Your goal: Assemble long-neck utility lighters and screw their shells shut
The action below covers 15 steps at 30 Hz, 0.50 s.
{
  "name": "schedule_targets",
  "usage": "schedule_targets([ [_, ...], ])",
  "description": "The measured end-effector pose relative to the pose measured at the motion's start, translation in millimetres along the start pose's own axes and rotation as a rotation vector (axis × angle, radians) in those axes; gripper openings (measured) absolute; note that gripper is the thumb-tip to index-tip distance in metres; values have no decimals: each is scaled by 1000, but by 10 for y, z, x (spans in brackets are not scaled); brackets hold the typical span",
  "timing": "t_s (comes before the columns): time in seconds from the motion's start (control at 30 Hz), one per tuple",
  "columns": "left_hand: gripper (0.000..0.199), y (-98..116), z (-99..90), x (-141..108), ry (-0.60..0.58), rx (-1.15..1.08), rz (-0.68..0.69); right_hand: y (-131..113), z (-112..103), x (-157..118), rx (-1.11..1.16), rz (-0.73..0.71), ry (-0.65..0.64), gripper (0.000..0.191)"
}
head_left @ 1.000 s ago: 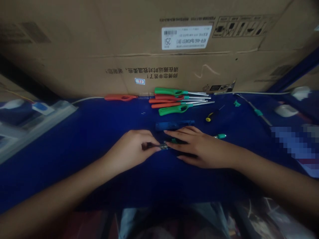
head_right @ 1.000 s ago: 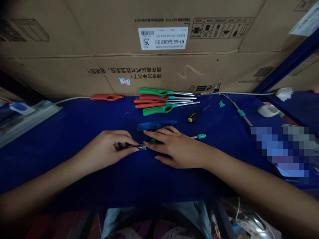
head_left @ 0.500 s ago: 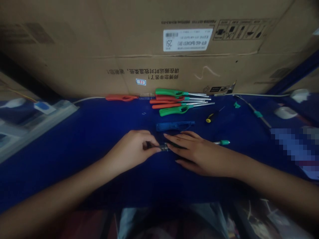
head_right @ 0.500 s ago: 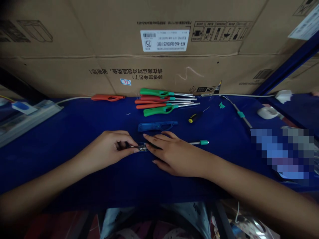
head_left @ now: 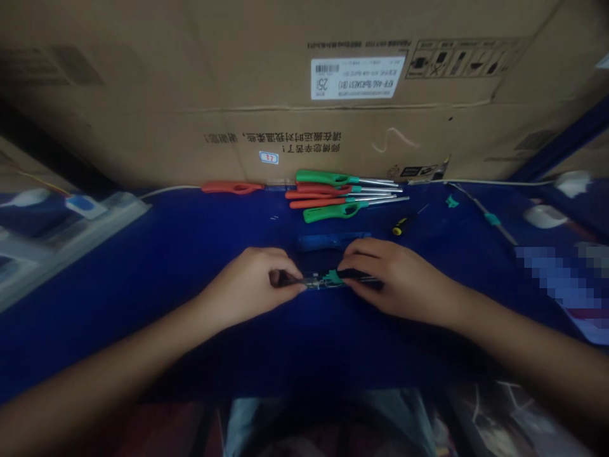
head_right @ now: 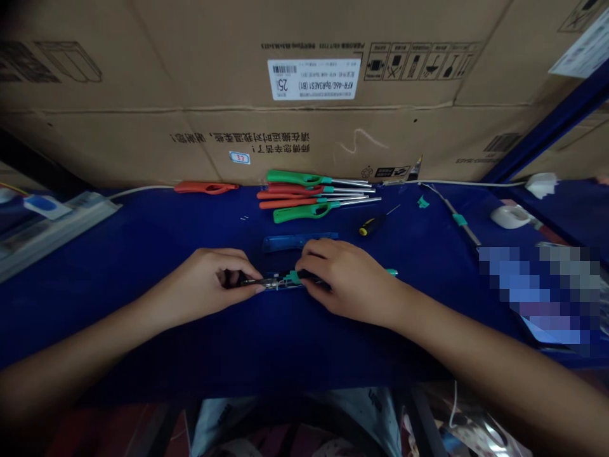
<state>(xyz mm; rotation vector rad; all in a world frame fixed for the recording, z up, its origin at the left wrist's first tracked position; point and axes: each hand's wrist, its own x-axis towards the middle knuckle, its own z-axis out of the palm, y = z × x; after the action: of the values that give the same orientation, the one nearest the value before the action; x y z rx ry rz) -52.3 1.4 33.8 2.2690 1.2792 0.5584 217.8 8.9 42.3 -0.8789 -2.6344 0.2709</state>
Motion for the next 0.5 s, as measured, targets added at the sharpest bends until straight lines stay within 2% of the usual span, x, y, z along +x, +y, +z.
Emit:
schedule_targets([
  [0.07,11,24,0,4,34,35,37,14,3,-6,54,60,-51,17],
  [0.17,10,73,33,8,70,76,173,21,32,-12,79,99,-115,14],
  [0.27,14,99,99,5,11,99,273,28,57,-12,105,108,-136,11],
  [0.37,21,92,158,-1,-55,96,295,31,49,-11,156,102,-134,11],
  [0.5,25,71,185,-7,-70,110,302,22,3,-12,191,84,-144,10],
])
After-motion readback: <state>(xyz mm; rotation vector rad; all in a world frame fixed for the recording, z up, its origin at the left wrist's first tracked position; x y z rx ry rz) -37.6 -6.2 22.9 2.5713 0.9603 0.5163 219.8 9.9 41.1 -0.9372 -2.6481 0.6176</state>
